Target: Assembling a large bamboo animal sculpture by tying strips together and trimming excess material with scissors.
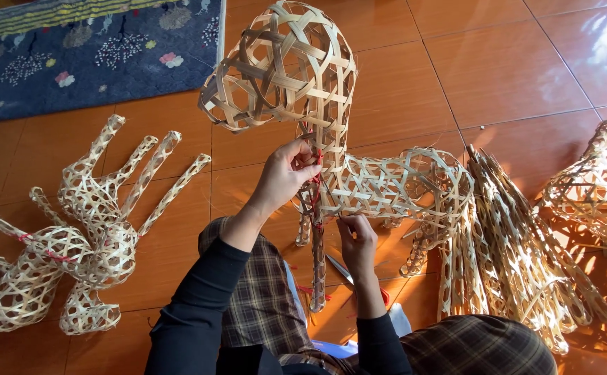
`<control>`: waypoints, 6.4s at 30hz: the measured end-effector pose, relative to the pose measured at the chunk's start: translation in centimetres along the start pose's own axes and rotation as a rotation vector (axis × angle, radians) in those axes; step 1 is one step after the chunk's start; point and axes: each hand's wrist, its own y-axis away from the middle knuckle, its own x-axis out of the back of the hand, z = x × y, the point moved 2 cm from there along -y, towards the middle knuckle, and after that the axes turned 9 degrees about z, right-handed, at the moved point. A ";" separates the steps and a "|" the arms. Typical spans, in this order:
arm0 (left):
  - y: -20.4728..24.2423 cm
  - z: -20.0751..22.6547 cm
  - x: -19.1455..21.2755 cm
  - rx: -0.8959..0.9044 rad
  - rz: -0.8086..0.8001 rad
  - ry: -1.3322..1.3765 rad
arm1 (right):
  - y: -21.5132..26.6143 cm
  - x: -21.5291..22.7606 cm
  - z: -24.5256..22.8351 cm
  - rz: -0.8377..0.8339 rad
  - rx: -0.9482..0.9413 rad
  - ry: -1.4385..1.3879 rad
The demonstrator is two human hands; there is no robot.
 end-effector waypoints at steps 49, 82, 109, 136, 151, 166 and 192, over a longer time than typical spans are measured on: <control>-0.3 1.5 -0.9 -0.421 0.184 -0.198 | -0.8 -2.9 5.4 0.072 -0.356 -0.158; 0.4 -0.1 -1.2 -0.447 0.130 -0.236 | -2.3 -2.8 6.3 0.172 -0.430 -0.246; 0.2 -0.4 -1.4 -0.457 0.094 -0.248 | -2.6 -2.6 6.2 0.147 -0.527 -0.271; -0.1 0.2 -1.6 -0.455 0.171 -0.259 | -1.7 -3.7 5.8 0.202 -0.338 -0.030; -0.3 -0.2 -1.8 -0.482 0.225 -0.256 | -1.9 -2.7 4.7 -0.025 -0.058 0.362; 0.4 -3.1 -0.6 -0.541 0.228 -0.104 | 1.5 -3.0 6.4 -0.624 -0.506 0.277; 5.5 -9.1 -7.9 -0.073 0.542 -0.463 | 4.5 -7.8 13.0 -0.569 -0.459 0.367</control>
